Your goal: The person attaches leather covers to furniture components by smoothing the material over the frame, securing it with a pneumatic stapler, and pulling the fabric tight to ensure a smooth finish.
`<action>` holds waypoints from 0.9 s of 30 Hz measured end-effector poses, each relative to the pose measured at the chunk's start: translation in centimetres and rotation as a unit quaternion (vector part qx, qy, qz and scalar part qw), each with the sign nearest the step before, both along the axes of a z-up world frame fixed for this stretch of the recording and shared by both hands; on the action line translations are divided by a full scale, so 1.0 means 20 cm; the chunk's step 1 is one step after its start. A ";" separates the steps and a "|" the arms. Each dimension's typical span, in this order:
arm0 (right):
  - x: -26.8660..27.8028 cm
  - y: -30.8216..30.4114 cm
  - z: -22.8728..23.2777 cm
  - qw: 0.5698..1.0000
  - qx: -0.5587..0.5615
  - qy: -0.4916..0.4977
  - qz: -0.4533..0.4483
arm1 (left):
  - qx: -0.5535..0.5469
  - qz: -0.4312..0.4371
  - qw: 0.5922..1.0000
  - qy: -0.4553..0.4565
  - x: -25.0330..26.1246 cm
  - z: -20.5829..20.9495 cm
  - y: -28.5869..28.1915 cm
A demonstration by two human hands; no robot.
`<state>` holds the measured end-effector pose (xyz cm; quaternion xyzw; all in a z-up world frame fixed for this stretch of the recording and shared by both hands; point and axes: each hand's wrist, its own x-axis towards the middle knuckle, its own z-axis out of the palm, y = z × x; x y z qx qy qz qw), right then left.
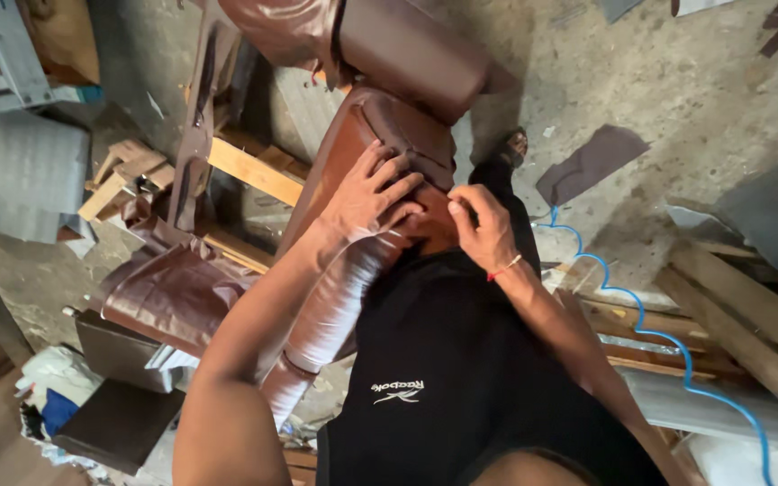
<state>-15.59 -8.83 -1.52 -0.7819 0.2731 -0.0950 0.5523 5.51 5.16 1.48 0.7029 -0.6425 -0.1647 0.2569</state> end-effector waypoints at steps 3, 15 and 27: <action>0.09 0.02 0.14 0.994 0.088 0.054 -0.031 | 0.040 -0.012 0.999 0.033 0.02 0.04 0.00; 0.09 0.02 0.19 0.988 0.115 0.021 -0.100 | 0.079 -0.063 0.994 -0.033 0.04 0.10 -0.02; 0.13 0.02 -0.06 0.999 0.011 -0.021 0.049 | 0.122 -0.104 0.984 0.072 0.04 0.05 -0.09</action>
